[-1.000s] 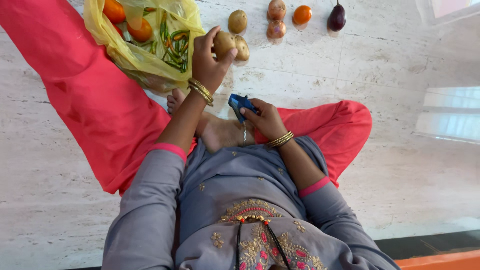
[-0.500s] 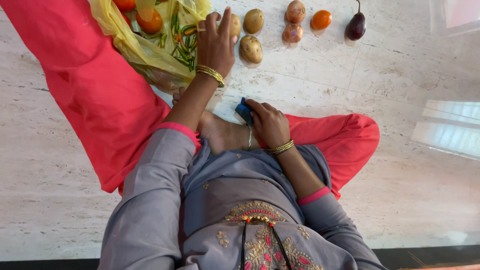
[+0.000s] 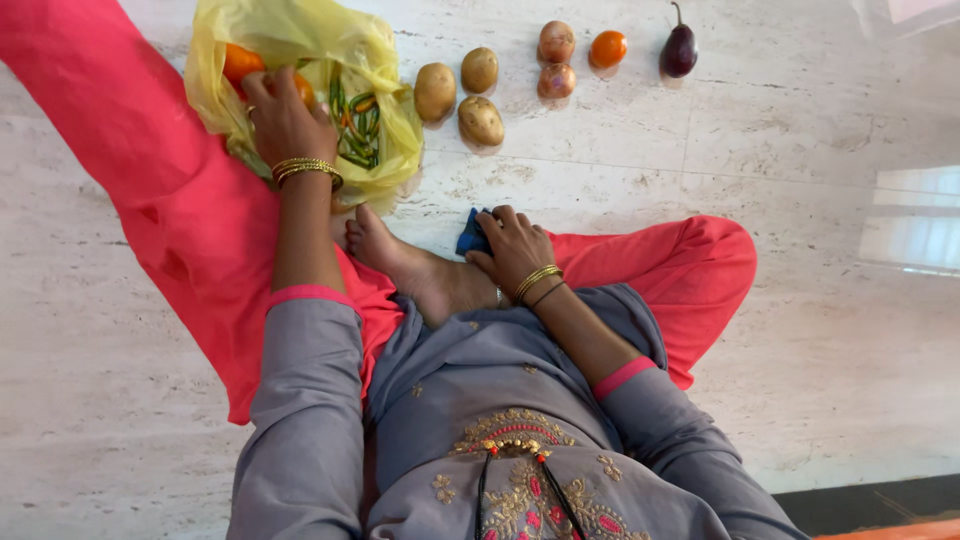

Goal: The person sits on the floor and peels potatoes and a tomato using a blue peeler. They handle the vegetables one at a time, removing the skin and placing the peeled items back into a yellow plastic bag.

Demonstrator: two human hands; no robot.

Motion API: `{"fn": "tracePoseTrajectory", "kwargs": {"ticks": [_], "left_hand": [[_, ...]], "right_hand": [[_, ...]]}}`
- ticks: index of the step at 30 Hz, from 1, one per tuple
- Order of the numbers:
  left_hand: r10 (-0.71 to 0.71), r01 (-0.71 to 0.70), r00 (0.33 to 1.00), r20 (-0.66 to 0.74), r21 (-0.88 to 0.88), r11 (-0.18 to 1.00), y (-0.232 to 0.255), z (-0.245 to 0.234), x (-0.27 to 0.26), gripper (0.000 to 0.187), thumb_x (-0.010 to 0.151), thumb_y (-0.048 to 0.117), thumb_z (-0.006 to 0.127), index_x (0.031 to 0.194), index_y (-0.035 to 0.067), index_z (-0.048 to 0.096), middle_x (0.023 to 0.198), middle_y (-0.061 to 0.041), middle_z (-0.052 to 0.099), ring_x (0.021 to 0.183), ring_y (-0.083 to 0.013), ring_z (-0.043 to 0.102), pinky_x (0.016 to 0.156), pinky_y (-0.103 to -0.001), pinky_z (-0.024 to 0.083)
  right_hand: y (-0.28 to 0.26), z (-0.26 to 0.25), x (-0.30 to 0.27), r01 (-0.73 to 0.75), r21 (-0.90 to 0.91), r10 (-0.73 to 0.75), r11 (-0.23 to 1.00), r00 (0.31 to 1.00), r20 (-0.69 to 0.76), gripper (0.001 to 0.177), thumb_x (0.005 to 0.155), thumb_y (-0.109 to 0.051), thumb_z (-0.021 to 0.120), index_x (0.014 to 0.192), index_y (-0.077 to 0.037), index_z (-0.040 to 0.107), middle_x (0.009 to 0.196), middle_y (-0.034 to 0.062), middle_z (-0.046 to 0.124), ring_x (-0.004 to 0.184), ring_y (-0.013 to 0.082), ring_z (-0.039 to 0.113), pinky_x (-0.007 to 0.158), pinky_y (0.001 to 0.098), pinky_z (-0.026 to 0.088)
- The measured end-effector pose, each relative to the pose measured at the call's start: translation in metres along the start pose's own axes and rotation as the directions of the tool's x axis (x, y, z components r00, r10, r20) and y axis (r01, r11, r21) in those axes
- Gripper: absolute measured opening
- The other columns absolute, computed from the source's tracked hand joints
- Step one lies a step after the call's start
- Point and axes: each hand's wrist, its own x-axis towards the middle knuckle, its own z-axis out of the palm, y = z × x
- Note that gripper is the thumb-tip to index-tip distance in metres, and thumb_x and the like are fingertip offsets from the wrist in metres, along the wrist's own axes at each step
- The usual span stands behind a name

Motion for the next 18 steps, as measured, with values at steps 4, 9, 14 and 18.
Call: {"fn": "tracePoseTrajectory", "kwargs": {"ticks": [4,9,14,18], "left_hand": [[-0.027,0.006,0.990,0.137,0.146,0.989,0.006,-0.013,0.009,0.049,0.086,0.021,0.084,0.128,0.016,0.059,0.128,-0.019,0.049,0.103,-0.0413,0.064,0.076,-0.052,0.057],[-0.089,0.051,0.972,0.216,0.175,0.983,0.006,-0.022,0.001,0.054,0.085,0.033,0.084,0.128,0.013,0.058,0.126,-0.021,0.050,0.104,-0.0419,0.064,0.081,-0.052,0.056],[0.012,-0.009,1.000,0.015,-0.166,0.986,-0.009,-0.008,-0.008,0.064,0.085,0.038,0.085,0.135,0.010,0.059,0.134,-0.021,0.051,0.116,-0.0416,0.058,0.092,-0.050,0.052],[0.099,-0.071,0.994,0.043,-0.427,0.901,0.003,-0.016,-0.036,0.063,0.092,0.042,0.080,0.142,0.011,0.058,0.134,-0.018,0.054,0.121,-0.0345,0.059,0.101,-0.044,0.052]], "right_hand": [[0.007,0.012,-0.003,-0.035,-0.043,0.034,0.998,0.999,-0.016,0.046,0.081,-0.037,0.076,0.119,-0.015,0.064,0.114,0.0086,0.063,0.106,0.0298,0.065,0.084,0.0466,0.054],[0.016,0.014,-0.006,-0.071,-0.014,0.071,0.997,0.997,0.016,0.024,0.092,-0.029,0.069,0.113,-0.017,0.068,0.109,0.0058,0.067,0.103,0.0268,0.067,0.085,0.0452,0.056],[0.022,0.009,-0.010,-0.136,0.399,0.180,0.907,0.981,-0.074,0.025,0.093,-0.031,0.068,0.110,-0.013,0.074,0.107,0.0090,0.071,0.100,0.0306,0.069,0.085,0.0433,0.055],[0.041,0.012,-0.002,0.093,0.565,0.166,0.820,0.905,-0.391,0.025,0.094,-0.027,0.072,0.108,-0.006,0.074,0.111,0.0131,0.072,0.100,0.0328,0.068,0.088,0.0410,0.055]]}}
